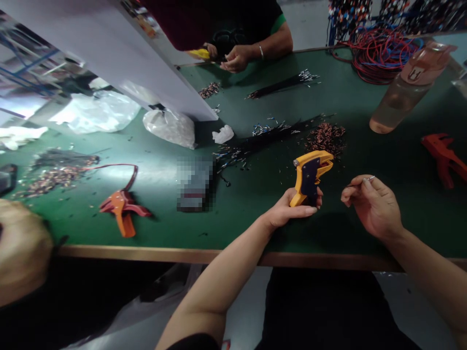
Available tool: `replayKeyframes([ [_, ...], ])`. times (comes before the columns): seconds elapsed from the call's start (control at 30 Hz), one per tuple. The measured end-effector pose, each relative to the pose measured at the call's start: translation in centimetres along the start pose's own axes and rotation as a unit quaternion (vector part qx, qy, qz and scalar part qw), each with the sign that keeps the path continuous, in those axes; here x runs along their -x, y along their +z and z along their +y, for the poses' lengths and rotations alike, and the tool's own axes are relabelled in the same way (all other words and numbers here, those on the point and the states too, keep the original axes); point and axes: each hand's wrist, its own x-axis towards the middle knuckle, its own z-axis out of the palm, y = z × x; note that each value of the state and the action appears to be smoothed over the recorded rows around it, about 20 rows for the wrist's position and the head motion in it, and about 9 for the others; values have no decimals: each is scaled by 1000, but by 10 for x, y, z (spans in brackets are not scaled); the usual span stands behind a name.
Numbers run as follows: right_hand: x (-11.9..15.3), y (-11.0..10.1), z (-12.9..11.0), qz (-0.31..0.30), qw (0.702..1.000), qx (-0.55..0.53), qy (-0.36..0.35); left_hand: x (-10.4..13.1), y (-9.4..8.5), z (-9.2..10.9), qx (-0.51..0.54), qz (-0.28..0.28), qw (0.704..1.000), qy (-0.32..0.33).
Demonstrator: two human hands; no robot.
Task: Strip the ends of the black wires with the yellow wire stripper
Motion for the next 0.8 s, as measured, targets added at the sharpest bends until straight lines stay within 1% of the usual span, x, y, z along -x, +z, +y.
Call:
replayKeyframes([
  [0.27, 2, 5, -5, 13, 997, -67, 23, -1, 0, -1, -26, 10, 999, 15],
  [0.43, 2, 7, -7, 8, 994, -110, 25, -1, 0, -2, -55, 24, 998, 8],
  [0.57, 2, 6, -6, 3, 992, -125, 24, 0, 0, -1, -75, 39, 996, 8],
  [0.73, 2, 6, -5, -5, 993, -118, 13, 1, 3, 1, -90, 48, 995, 1],
  [0.8, 2, 6, -6, -5, 993, -119, 15, 0, 4, 1, -96, 67, 993, 1],
])
